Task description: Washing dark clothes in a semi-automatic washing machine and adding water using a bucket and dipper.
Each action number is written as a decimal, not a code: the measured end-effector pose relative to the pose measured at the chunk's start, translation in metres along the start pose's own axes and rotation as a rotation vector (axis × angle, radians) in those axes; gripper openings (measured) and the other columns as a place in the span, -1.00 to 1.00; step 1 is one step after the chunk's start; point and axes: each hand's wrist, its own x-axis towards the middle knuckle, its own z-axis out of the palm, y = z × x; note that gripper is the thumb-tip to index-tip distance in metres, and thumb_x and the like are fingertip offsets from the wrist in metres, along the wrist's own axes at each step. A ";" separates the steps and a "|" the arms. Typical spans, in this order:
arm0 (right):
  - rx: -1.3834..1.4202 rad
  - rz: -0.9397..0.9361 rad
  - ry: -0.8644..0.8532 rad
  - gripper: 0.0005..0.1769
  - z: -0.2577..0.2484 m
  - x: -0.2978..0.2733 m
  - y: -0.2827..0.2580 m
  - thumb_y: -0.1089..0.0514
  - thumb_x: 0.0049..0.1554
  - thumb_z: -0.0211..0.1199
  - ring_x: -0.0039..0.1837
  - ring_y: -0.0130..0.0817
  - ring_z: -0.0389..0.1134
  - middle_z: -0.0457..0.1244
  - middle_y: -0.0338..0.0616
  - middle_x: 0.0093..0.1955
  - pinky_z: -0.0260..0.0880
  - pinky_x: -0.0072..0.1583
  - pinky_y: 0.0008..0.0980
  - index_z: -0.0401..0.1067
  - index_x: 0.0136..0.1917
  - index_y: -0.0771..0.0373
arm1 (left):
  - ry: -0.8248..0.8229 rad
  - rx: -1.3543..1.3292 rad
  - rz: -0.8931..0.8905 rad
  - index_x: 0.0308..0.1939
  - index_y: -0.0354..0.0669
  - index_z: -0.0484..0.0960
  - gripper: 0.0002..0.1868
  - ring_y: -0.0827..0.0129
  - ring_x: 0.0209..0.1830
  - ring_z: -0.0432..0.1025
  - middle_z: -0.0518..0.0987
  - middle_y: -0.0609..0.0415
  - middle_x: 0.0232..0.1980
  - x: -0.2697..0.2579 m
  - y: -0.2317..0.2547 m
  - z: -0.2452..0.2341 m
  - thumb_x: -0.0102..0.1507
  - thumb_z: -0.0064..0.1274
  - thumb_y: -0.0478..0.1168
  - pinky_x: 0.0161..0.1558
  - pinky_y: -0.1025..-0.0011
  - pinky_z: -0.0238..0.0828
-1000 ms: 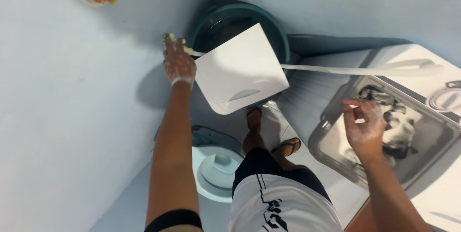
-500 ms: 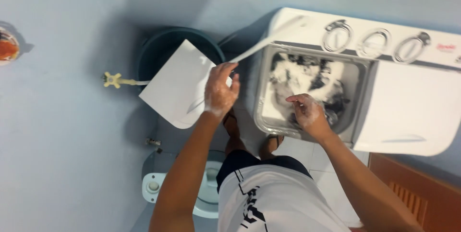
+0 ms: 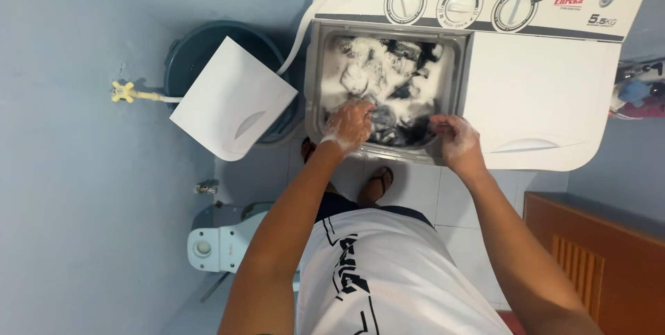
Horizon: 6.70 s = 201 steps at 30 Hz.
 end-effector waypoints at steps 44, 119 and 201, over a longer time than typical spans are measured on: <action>-0.384 -0.197 -0.377 -0.77 0.136 0.058 -0.130 0.34 0.03 0.25 -0.05 -0.10 0.47 0.39 0.04 0.06 0.47 0.02 -0.20 0.56 -0.01 0.24 | 0.424 -0.261 -0.106 0.06 -0.12 0.65 -0.75 0.04 -0.02 0.60 0.67 -0.09 0.03 -0.117 -0.114 -0.083 0.33 0.12 -0.15 0.06 0.18 0.51; -0.043 0.336 -0.018 -0.42 -0.019 -0.031 -0.005 -0.06 0.29 0.11 0.26 -0.12 0.30 0.19 0.08 0.26 0.27 0.31 -0.20 0.30 0.50 0.21 | 0.257 -0.154 -0.575 0.48 -0.11 0.30 -0.20 -0.02 0.41 0.34 0.34 -0.19 0.47 -0.092 -0.046 -0.063 0.22 0.21 0.01 0.38 0.06 0.28; -0.252 0.015 0.143 -0.50 -0.020 -0.018 -0.016 0.15 0.16 0.31 0.03 -0.10 0.42 0.29 0.19 0.13 0.48 0.11 -0.22 0.45 0.34 0.34 | 0.449 0.401 0.162 0.48 -0.12 0.33 0.01 -0.13 0.65 -0.08 -0.08 -0.23 0.65 -0.099 -0.062 0.016 0.07 0.43 0.16 0.57 -0.11 -0.02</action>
